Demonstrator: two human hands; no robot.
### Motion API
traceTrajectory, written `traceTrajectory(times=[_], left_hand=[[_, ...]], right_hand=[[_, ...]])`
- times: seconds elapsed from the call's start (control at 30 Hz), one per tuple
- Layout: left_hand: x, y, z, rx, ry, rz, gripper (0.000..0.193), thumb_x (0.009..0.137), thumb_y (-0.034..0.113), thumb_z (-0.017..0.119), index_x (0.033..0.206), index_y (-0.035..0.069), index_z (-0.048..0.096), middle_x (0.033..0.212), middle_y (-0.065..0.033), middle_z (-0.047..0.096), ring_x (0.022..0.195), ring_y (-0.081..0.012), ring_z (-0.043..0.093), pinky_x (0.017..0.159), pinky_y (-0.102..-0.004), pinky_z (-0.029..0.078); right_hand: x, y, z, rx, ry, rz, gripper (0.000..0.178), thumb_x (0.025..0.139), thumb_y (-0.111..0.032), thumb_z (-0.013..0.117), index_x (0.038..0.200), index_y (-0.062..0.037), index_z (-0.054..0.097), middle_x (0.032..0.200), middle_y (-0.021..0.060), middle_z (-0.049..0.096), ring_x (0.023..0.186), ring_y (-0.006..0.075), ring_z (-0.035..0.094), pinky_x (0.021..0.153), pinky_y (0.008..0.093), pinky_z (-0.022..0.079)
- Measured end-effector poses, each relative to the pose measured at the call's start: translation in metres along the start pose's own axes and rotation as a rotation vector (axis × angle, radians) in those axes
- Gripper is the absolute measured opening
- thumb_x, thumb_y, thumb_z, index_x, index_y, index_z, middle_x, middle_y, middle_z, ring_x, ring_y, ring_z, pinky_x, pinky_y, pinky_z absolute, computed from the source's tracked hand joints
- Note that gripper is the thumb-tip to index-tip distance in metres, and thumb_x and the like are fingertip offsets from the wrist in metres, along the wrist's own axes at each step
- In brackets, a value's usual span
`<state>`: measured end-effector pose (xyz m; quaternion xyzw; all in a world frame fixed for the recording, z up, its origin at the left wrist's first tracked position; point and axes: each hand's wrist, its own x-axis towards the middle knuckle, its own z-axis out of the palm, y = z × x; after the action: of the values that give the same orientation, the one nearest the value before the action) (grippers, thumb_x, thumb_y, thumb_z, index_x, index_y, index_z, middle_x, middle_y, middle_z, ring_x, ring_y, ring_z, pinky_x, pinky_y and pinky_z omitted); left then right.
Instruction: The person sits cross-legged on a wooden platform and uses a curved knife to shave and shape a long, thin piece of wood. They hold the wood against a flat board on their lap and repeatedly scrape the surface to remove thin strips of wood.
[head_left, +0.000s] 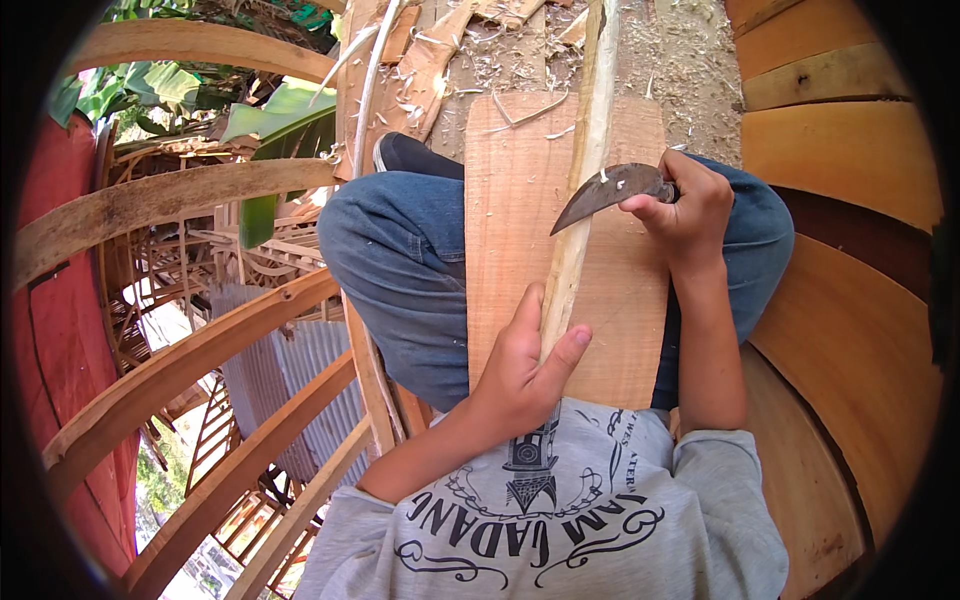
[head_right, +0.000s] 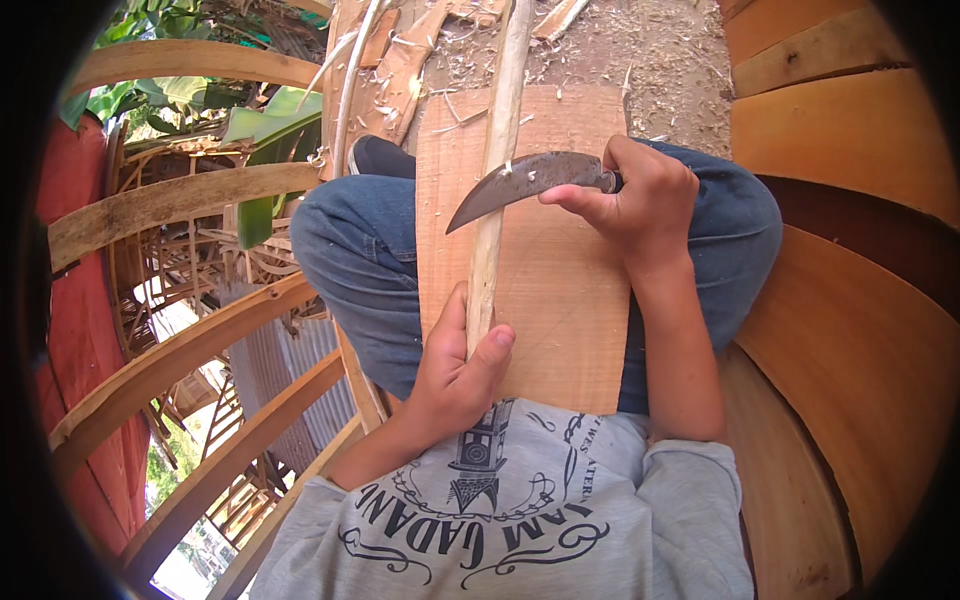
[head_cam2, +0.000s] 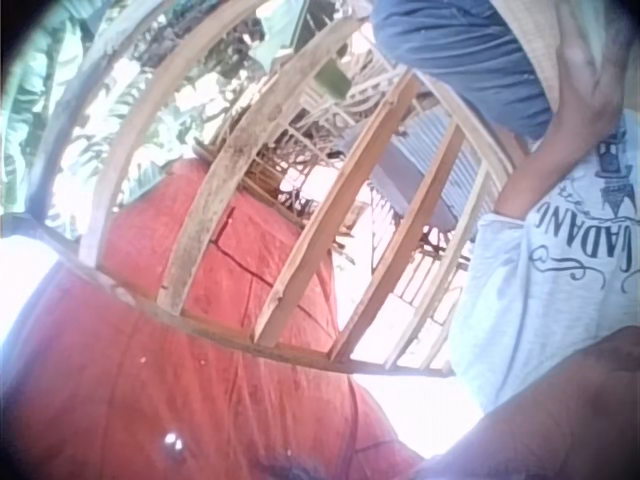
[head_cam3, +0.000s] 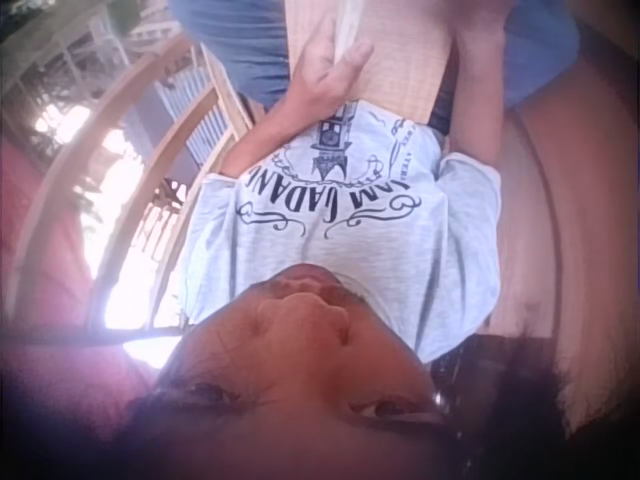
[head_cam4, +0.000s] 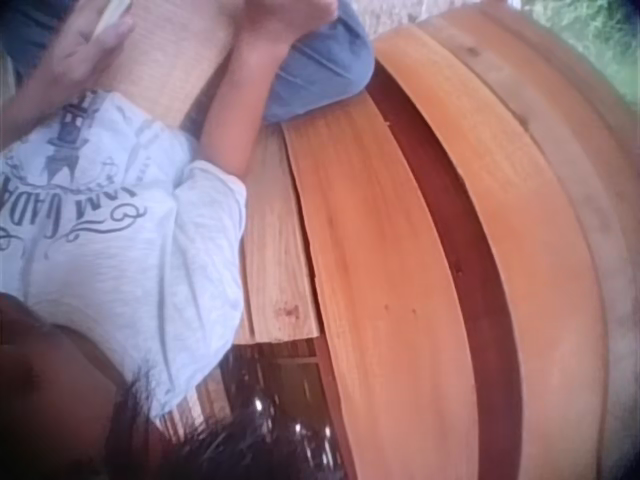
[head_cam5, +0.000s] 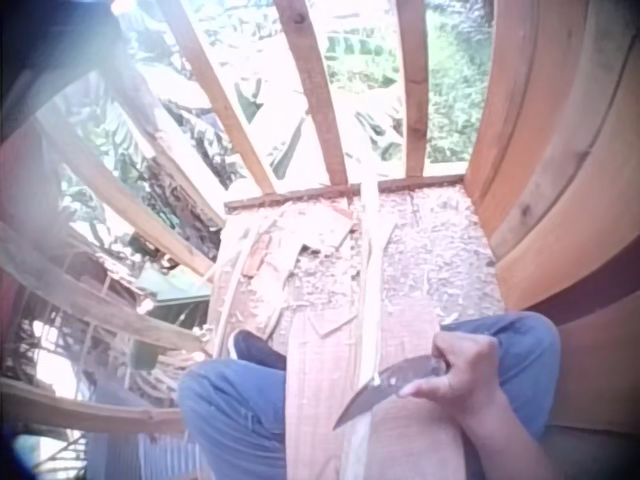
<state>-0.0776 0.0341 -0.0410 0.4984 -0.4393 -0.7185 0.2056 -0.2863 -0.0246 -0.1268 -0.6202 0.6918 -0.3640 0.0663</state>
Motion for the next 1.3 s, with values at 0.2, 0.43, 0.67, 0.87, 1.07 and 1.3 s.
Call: traceTrajectory(times=[0.2,0.43,0.67,0.87,1.07,1.3], left_hand=[[-0.004,-0.001,0.000,-0.023,-0.038,-0.028,0.028,0.096,0.016,0.046,0.117,-0.001,0.037,0.069,0.0013,0.045,0.054,-0.0041,0.039,0.049,-0.0195,0.032],[-0.006,-0.003,0.001,-0.107,-0.046,-0.026,0.030,0.097,0.016,0.044,0.121,0.001,0.034,0.062,0.0045,0.040,0.042,-0.0020,0.034,0.039,-0.0178,0.027],[0.005,-0.001,-0.023,-0.096,-0.006,-0.011,0.029,0.094,0.015,0.051,0.115,-0.004,0.044,0.090,-0.0040,0.053,0.085,-0.0083,0.047,0.075,-0.0237,0.041],[-0.001,0.019,-0.026,-0.111,-0.080,0.055,0.035,0.093,0.013,0.052,0.121,-0.005,0.042,0.098,-0.0057,0.055,0.091,-0.0088,0.048,0.080,-0.0235,0.041],[-0.004,0.022,-0.028,-0.061,-0.100,0.055,0.035,0.093,0.014,0.052,0.121,-0.002,0.039,0.075,0.0025,0.044,0.061,-0.0027,0.037,0.053,-0.0188,0.031],[-0.025,0.019,-0.036,0.027,-0.104,0.009,0.027,0.091,0.013,0.054,0.109,-0.004,0.044,0.083,-0.0026,0.050,0.078,-0.0073,0.043,0.069,-0.0232,0.039]], right_hand=[[-0.002,-0.001,0.000,0.004,0.005,-0.002,0.076,0.055,-0.080,0.060,0.051,-0.0074,0.038,0.042,0.0048,0.035,0.037,0.0219,0.038,0.037,0.0315,0.032],[-0.003,-0.001,0.001,-0.004,-0.009,0.004,0.076,0.054,-0.080,0.060,0.051,-0.0071,0.039,0.042,0.0057,0.036,0.037,0.0231,0.038,0.037,0.0323,0.032],[-0.005,-0.018,0.000,0.259,-0.262,0.144,0.068,0.070,-0.068,0.060,0.051,-0.0045,0.043,0.043,0.0110,0.039,0.038,0.0274,0.040,0.041,0.0355,0.034],[-0.013,-0.039,-0.025,0.322,-0.277,-0.229,0.049,0.081,-0.047,0.063,0.063,-0.0032,0.048,0.054,0.0113,0.045,0.046,0.0282,0.049,0.043,0.0354,0.038],[-0.007,-0.042,-0.029,0.523,-0.306,0.232,0.047,0.082,-0.044,0.063,0.062,-0.0025,0.052,0.051,0.0117,0.043,0.045,0.0272,0.047,0.043,0.0328,0.037],[-0.010,-0.041,-0.030,0.382,-0.326,-0.043,0.044,0.079,-0.045,0.066,0.069,-0.0033,0.057,0.056,0.0104,0.050,0.047,0.0265,0.053,0.044,0.0334,0.040]])
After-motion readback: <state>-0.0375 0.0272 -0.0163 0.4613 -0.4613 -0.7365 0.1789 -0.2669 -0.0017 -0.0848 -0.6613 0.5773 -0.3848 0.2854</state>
